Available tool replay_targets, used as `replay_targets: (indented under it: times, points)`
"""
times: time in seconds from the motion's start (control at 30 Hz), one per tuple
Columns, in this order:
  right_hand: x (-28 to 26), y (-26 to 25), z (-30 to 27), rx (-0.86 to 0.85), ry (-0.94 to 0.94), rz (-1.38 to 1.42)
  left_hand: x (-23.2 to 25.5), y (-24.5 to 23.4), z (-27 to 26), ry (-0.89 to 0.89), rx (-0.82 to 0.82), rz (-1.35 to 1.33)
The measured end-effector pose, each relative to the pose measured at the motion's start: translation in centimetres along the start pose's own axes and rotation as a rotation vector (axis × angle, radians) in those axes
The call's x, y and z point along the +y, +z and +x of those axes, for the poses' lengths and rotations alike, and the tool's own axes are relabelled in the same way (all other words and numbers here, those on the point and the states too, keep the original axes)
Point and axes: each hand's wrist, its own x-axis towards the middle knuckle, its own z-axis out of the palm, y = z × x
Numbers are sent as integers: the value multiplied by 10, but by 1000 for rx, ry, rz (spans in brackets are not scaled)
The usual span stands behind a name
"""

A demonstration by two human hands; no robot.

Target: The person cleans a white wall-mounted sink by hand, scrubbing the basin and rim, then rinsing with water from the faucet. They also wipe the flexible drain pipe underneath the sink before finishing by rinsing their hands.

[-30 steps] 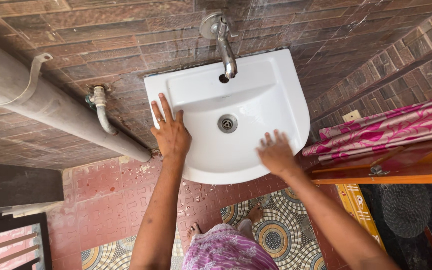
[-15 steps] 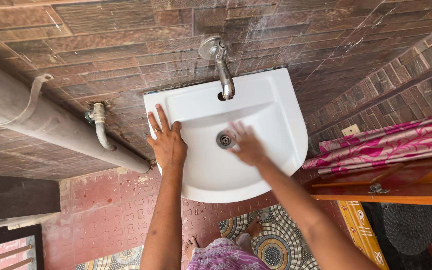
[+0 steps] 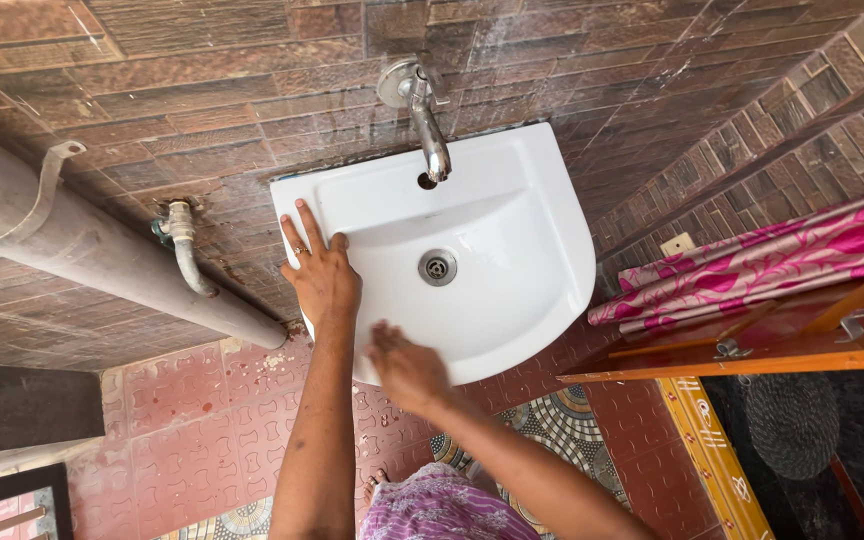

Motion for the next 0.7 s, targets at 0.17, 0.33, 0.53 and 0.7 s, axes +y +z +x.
replay_targets:
  times: [0.17,0.33,0.53,0.7]
  points:
    - [2,5,-17,28,-70,-61,-3,4,1,-14,-37,-9]
    - [96,-98,-52,-285,-30,-450,-3,6,3,-29,-60,-41]
    - [167,-138,-39,-286,185,-729,-3,10,5,-28,-56,-28]
    - [97,-47,-26,-355,215,-246,-3,16,5,-22,-60,22]
